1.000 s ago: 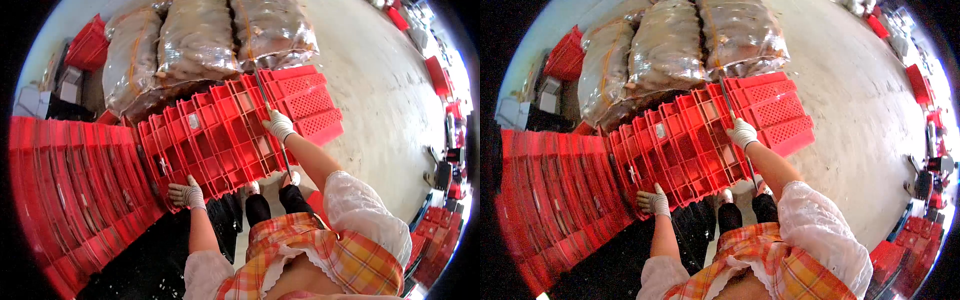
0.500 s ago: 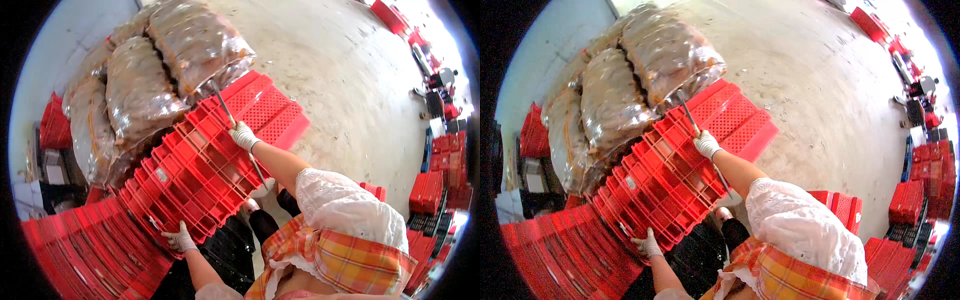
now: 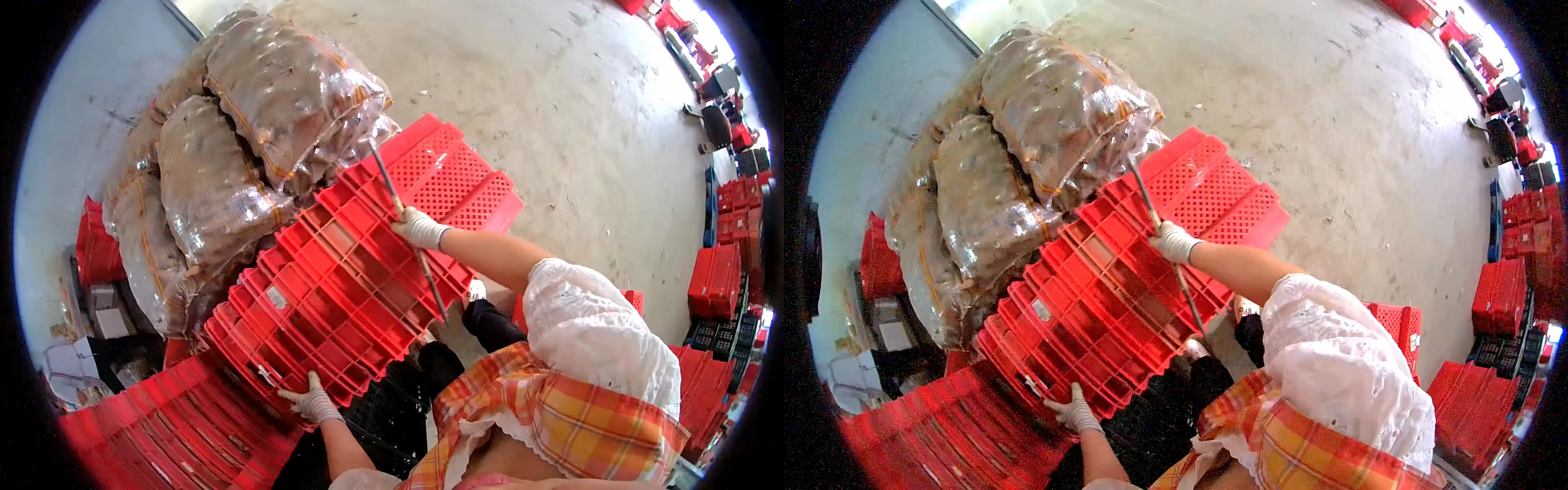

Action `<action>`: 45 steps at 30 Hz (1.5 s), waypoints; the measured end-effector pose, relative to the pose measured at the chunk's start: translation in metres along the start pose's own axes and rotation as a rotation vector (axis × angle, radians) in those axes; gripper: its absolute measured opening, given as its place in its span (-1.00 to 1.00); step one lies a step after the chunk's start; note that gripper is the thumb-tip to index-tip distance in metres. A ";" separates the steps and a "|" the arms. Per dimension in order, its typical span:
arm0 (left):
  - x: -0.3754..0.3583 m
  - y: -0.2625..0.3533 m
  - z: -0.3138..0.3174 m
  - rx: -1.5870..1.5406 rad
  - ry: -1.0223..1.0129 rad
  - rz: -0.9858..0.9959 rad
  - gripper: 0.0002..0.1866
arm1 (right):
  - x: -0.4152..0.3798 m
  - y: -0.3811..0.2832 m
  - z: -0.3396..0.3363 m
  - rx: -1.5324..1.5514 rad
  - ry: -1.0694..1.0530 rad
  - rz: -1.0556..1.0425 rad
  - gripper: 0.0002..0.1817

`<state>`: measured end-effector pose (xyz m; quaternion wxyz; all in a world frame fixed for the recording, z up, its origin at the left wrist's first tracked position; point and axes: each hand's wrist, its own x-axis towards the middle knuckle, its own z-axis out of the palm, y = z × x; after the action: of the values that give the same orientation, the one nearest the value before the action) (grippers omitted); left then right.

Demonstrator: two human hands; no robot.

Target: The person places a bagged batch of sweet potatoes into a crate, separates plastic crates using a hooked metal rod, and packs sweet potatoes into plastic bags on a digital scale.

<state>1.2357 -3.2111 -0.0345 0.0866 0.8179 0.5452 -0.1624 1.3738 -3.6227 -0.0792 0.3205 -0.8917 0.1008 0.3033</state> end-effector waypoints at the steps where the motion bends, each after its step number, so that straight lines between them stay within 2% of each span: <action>1: -0.018 0.012 -0.008 0.033 -0.032 0.009 0.16 | -0.004 0.009 -0.007 -0.042 0.007 0.015 -0.51; 4: -0.043 0.025 0.007 -0.026 -0.159 0.191 0.20 | -0.006 0.038 -0.037 -0.040 0.073 0.076 -0.53; 5: -0.060 0.032 0.014 -0.028 -0.200 0.198 0.23 | -0.026 0.036 -0.062 0.277 0.158 0.197 -0.48; 6: -0.077 0.036 0.020 -0.020 -0.244 0.201 0.25 | 0.000 0.080 -0.058 0.203 0.194 0.173 -0.42; 7: -0.086 0.035 0.041 0.052 -0.241 0.205 0.30 | -0.007 0.091 -0.071 0.219 0.264 0.199 -0.41; 8: -0.110 0.048 0.036 0.087 -0.313 0.213 0.33 | -0.012 0.100 -0.091 0.322 0.198 0.328 -0.42; 10: -0.143 0.062 0.025 0.112 -0.267 0.252 0.33 | 0.009 0.146 -0.091 0.315 0.396 0.255 -0.55; 12: -0.142 0.063 0.028 0.069 -0.315 0.213 0.33 | -0.004 0.129 -0.102 0.297 0.509 0.227 -0.72; 13: -0.146 0.071 0.016 0.071 -0.376 0.176 0.30 | -0.004 0.128 -0.108 0.313 0.503 0.220 -0.72; 16: -0.134 0.069 0.018 0.081 -0.373 0.155 0.26 | -0.011 0.138 -0.124 0.462 0.669 0.064 -0.87; 18: -0.093 0.046 0.048 -0.067 -0.327 0.199 0.23 | -0.070 0.087 -0.153 0.966 0.735 -0.127 -0.87; 19: -0.094 0.052 0.041 -0.016 -0.326 0.154 0.24 | -0.091 0.077 -0.163 1.022 0.729 -0.082 -0.85; 20: -0.102 0.060 0.034 0.040 -0.328 0.105 0.24 | -0.111 0.069 -0.171 1.074 0.719 -0.031 -0.82; 22: -0.108 0.054 0.037 0.128 -0.288 0.179 0.29 | -0.153 0.036 -0.178 1.168 0.868 -0.031 -0.79; 23: -0.103 0.049 0.040 0.122 -0.313 0.193 0.29 | -0.161 0.047 -0.175 1.146 0.872 -0.128 -0.78; 24: -0.097 0.048 0.041 0.114 -0.339 0.208 0.30 | -0.182 0.019 -0.181 1.176 0.860 -0.149 -0.72; 27: -0.094 0.058 0.021 0.136 -0.446 0.156 0.32 | -0.204 0.005 -0.169 1.293 0.900 -0.510 -0.62; 28: -0.092 0.059 0.020 0.128 -0.481 0.144 0.31 | -0.199 0.004 -0.160 1.358 0.922 -0.587 -0.64; 29: -0.086 0.056 0.025 0.130 -0.489 0.150 0.31 | -0.194 -0.002 -0.153 1.329 0.942 -0.575 -0.68; 31: -0.078 0.052 0.037 -0.063 -0.433 0.170 0.26 | -0.187 -0.004 -0.143 1.262 0.957 -0.507 -0.80; 32: -0.077 0.050 0.044 -0.068 -0.439 0.174 0.26 | -0.189 -0.006 -0.137 1.320 0.961 -0.512 -0.82; 34: -0.091 0.058 0.050 -0.094 -0.333 0.658 0.17 | -0.186 -0.011 -0.133 1.291 1.017 -0.603 -0.81; 36: -0.117 0.081 0.050 -0.135 -0.384 0.920 0.12 | -0.193 -0.032 -0.135 1.295 1.052 -0.636 -0.79; 40: -0.163 0.125 0.058 0.001 -0.243 1.516 -0.02 | -0.190 -0.044 -0.105 1.128 0.979 -0.669 -0.76; 42: -0.179 0.146 0.064 0.223 -0.348 1.654 -0.11 | -0.198 -0.053 -0.096 0.763 0.968 -0.639 -0.80; 43: -0.186 0.150 0.075 0.259 -0.251 1.747 -0.17 | -0.201 -0.051 -0.092 0.694 0.860 -0.580 -0.80; 44: -0.189 0.156 0.082 0.344 -0.247 1.829 -0.22 | -0.203 -0.050 -0.090 0.623 0.755 -0.522 -0.81; 45: -0.192 0.165 0.084 0.399 -0.277 1.856 -0.22 | -0.204 -0.052 -0.089 0.509 0.773 -0.593 -0.82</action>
<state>1.3052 -3.4677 -0.0493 0.1036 0.8971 -0.3724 -0.2141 1.2735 -3.6421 0.1250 0.5373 -0.8228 0.0256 -0.1835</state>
